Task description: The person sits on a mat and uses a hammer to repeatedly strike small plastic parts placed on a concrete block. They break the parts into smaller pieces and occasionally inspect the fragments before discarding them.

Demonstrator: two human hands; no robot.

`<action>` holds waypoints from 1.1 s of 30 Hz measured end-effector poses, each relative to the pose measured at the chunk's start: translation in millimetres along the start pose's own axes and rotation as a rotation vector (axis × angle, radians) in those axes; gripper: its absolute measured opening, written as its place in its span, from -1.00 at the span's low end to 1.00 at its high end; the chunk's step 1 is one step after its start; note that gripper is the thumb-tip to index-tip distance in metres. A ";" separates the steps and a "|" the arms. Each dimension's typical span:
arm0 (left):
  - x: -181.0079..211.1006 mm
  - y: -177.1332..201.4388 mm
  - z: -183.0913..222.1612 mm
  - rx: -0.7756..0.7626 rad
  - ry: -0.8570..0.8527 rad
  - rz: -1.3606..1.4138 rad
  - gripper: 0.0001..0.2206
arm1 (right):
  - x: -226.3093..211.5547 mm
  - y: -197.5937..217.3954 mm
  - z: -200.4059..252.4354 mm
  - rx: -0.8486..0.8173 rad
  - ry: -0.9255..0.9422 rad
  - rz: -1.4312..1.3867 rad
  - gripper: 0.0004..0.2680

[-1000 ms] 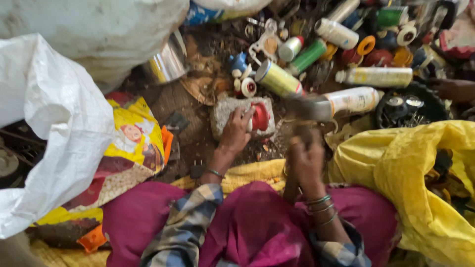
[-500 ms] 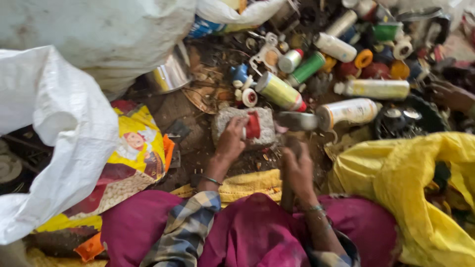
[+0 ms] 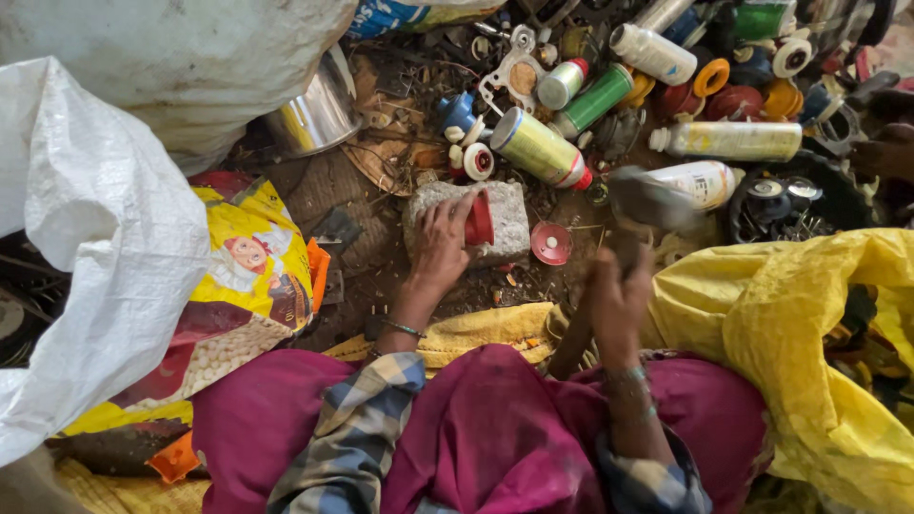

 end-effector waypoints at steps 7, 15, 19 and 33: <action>5.7 -5.5 -3.0 -0.035 0.017 -0.005 0.05 | 159.9 23.7 -10.7 0.210 -0.492 -0.323 -0.82; 10.3 -0.3 2.7 0.036 -0.013 0.048 0.01 | 291.4 85.4 5.0 0.465 -0.774 -0.543 -0.92; 5.8 -0.4 -0.4 0.011 0.002 0.015 0.03 | 295.1 95.7 19.0 0.492 -0.871 -0.112 -0.83; 3.0 1.0 1.1 -0.017 -0.026 -0.012 -0.14 | 237.3 24.7 -48.9 0.044 0.064 0.981 -0.56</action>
Point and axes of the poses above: each hand's wrist, its own z-axis away from the middle knuckle, its own y-axis out of the back of the hand, x = y × z, the point moved 7 cm from there along -z, towards the middle knuckle, and after that the axes turned 4 degrees about y, right-handed, at the moved point
